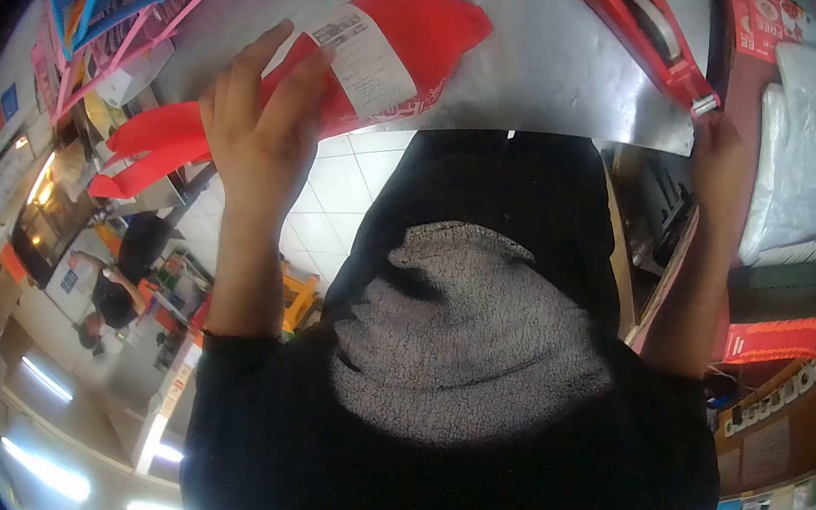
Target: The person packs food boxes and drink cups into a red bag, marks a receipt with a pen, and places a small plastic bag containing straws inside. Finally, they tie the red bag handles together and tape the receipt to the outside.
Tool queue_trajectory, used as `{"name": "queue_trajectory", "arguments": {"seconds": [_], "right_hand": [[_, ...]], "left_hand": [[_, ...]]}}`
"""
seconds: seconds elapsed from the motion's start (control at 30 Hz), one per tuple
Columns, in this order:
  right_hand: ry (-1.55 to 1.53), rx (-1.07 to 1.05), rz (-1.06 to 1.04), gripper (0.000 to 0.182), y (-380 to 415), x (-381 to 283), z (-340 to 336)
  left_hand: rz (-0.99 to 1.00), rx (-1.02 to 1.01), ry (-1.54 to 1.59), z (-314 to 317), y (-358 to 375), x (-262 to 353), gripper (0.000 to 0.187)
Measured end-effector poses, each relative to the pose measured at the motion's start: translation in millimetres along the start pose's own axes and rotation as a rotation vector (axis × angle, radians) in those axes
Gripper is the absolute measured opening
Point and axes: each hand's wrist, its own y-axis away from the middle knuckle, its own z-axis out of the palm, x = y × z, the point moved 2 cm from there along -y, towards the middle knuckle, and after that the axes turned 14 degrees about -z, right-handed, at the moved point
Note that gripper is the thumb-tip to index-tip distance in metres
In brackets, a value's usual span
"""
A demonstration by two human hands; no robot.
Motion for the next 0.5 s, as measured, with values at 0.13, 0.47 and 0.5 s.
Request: {"name": "queue_trajectory", "arguments": {"seconds": [0.13, 0.47, 0.5], "right_hand": [[-0.04, 0.101, 0.013, 0.015, 19.5, 33.4, 13.8], [-0.676, -0.177, -0.617, 0.022, -66.9, -241.0, 29.6], [-0.65, -0.273, -0.732, 0.023, -75.6, -264.8, 34.9]], "left_hand": [[0.074, -0.15, -0.038, -2.8, -10.6, -8.6, 0.04], [0.033, -0.642, 0.146, -17.8, -33.7, -27.9, 0.048], [0.052, -0.652, 0.171, -15.3, -35.2, -32.1, 0.049]]}}
